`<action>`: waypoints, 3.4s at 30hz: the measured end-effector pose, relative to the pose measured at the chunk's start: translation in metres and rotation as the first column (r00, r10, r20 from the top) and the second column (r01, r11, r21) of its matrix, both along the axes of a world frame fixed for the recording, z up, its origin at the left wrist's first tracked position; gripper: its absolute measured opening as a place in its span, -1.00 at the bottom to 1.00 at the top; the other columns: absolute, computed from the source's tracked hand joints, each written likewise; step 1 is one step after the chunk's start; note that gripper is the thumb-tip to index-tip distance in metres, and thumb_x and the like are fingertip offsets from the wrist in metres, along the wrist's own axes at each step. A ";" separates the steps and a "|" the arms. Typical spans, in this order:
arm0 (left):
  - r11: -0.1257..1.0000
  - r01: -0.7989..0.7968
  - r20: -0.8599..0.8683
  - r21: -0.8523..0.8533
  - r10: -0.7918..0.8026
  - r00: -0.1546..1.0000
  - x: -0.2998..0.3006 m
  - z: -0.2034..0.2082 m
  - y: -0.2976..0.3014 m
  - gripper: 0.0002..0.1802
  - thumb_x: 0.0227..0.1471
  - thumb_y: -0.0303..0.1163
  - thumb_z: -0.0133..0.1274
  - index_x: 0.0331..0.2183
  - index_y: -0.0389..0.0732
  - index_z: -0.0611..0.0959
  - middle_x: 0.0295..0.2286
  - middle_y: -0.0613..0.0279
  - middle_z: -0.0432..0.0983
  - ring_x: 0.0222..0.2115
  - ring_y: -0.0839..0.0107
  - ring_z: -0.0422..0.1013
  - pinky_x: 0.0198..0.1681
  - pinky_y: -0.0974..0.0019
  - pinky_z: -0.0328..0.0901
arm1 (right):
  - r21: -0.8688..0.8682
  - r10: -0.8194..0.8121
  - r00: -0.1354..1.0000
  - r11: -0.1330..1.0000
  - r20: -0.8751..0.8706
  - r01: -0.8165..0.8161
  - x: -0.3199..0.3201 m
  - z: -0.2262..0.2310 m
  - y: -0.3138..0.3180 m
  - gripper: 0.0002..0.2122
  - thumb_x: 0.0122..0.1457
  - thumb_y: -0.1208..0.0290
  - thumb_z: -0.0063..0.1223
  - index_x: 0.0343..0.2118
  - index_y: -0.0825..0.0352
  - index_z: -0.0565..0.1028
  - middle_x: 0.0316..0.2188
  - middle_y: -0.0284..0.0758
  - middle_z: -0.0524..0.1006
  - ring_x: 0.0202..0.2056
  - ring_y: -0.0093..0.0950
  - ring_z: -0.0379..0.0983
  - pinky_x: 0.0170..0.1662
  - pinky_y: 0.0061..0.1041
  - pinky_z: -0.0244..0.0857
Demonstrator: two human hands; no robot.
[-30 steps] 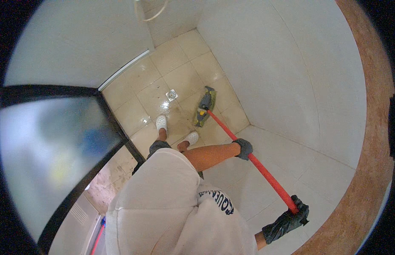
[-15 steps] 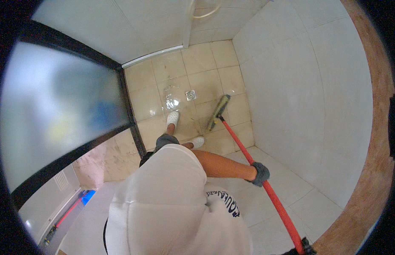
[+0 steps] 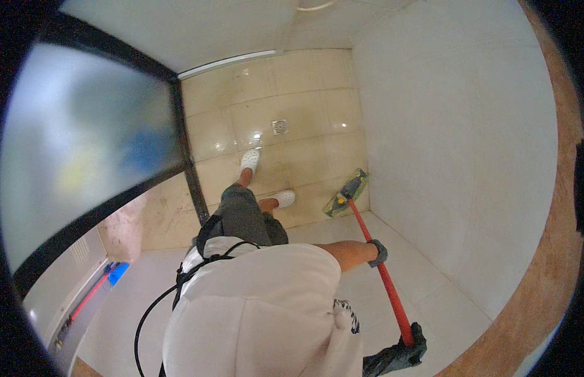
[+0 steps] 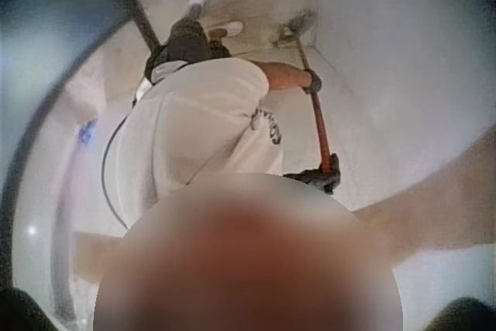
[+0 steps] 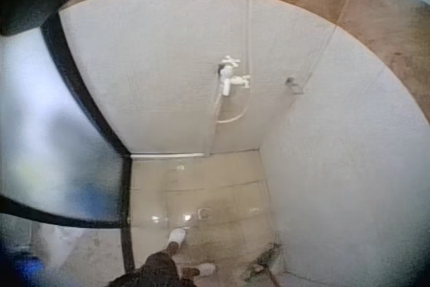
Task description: The person cleans a bathroom by first pouring a yellow cleaning liquid from a large bottle into the toilet bowl. They then use a flat mop with a red handle to mop the tiled floor in the shower area and the main bathroom floor.
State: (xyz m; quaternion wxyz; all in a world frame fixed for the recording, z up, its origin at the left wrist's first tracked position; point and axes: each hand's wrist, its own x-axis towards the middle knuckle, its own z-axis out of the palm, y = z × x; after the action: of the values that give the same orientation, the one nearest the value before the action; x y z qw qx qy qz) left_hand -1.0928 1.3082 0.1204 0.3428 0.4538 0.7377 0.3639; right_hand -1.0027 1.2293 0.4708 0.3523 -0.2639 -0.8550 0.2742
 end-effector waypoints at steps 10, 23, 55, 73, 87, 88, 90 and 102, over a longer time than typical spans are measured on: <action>0.993 -0.096 -0.013 -0.075 0.095 0.995 -0.086 0.036 -0.091 -0.79 -0.29 -0.38 0.13 -0.43 -0.07 0.69 -0.42 0.18 0.59 -0.34 0.18 0.51 -0.33 0.11 0.40 | -0.112 0.260 0.965 0.959 -0.024 -0.261 -0.060 0.004 -0.029 -0.76 0.16 0.32 -0.17 -0.46 0.42 0.42 -0.48 -0.18 0.48 -0.38 -0.33 0.42 -0.07 -0.28 0.27; 0.658 -0.752 -0.213 0.030 0.740 0.638 -0.216 -0.049 -0.225 -0.83 -0.16 -0.38 0.06 -0.40 -0.09 0.63 -0.33 0.14 0.54 -0.21 0.15 0.43 -0.13 0.12 0.33 | -0.238 0.568 0.816 0.782 -0.110 -0.576 -0.140 -0.090 -0.091 -0.84 0.11 0.40 -0.09 -0.52 0.37 0.40 -0.51 -0.24 0.47 -0.40 -0.37 0.41 0.06 -0.18 0.21; 0.999 -0.048 -0.073 -0.012 0.047 0.996 -0.039 0.047 -0.065 -0.74 -0.33 -0.38 0.10 -0.42 -0.05 0.67 -0.40 0.15 0.57 -0.33 0.17 0.50 -0.33 0.06 0.39 | -0.042 0.215 0.973 0.975 -0.088 -0.219 -0.014 0.031 -0.019 -0.71 0.13 0.20 -0.16 -0.62 0.29 0.30 -0.69 -0.30 0.29 -0.60 -0.37 0.24 -0.24 -0.17 0.30; 0.874 -0.484 -0.200 -0.042 0.467 0.861 -0.185 0.000 -0.252 -0.77 -0.21 -0.37 0.08 -0.37 -0.07 0.65 -0.35 0.16 0.57 -0.29 0.15 0.50 -0.27 0.11 0.40 | -0.309 0.565 0.815 0.759 -0.126 -0.574 -0.109 -0.054 -0.127 -0.82 0.12 0.37 -0.09 -0.55 0.35 0.35 -0.55 -0.27 0.43 -0.42 -0.39 0.39 0.07 -0.05 0.17; 0.694 -0.720 -0.224 -0.001 0.701 0.677 -0.144 0.035 -0.460 -0.76 -0.21 -0.35 0.08 -0.35 -0.12 0.56 -0.39 0.07 0.52 -0.30 0.04 0.45 -0.25 0.03 0.35 | -0.443 0.857 0.452 0.315 -0.248 -0.839 -0.122 -0.016 -0.241 -0.78 0.10 0.31 -0.01 -0.54 0.31 0.28 -0.58 -0.29 0.37 -0.46 -0.35 0.35 0.09 0.11 0.06; 0.683 -0.731 -0.233 0.010 0.712 0.662 -0.136 0.032 -0.470 -0.76 -0.21 -0.35 0.08 -0.36 -0.11 0.56 -0.40 0.07 0.52 -0.31 0.04 0.46 -0.26 0.03 0.35 | -0.437 0.858 0.457 0.326 -0.236 -0.838 -0.119 -0.018 -0.244 -0.80 0.10 0.35 -0.03 -0.55 0.31 0.28 -0.59 -0.29 0.37 -0.49 -0.37 0.34 0.05 0.09 0.11; 0.613 -0.790 -0.217 0.011 0.773 0.596 -0.116 0.041 -0.488 -0.79 -0.20 -0.33 0.08 -0.39 -0.10 0.54 -0.40 0.08 0.50 -0.28 0.06 0.44 -0.26 0.02 0.35 | -0.430 0.846 0.487 0.365 -0.217 -0.826 -0.110 -0.023 -0.249 -0.84 0.09 0.42 -0.08 -0.57 0.32 0.28 -0.63 -0.29 0.38 -0.56 -0.42 0.33 -0.02 0.05 0.22; 0.215 -0.974 -0.186 0.068 0.962 0.200 0.017 0.031 -0.465 -0.78 -0.15 -0.23 0.07 -0.41 -0.10 0.48 -0.41 0.07 0.44 -0.29 0.05 0.40 -0.29 0.04 0.33 | -0.507 0.948 0.096 -0.076 -0.304 -0.858 -0.048 -0.024 -0.214 -0.74 0.01 0.42 0.04 -0.74 0.30 0.31 -0.75 -0.31 0.34 -0.64 -0.38 0.32 -0.16 -0.06 0.33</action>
State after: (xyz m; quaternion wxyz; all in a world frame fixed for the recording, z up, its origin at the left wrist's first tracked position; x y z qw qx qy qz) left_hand -1.0758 0.8431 0.1512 -0.0170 -0.0873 0.8986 0.4297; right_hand -1.0505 1.0148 0.4473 -0.0880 0.2661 -0.6972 0.6598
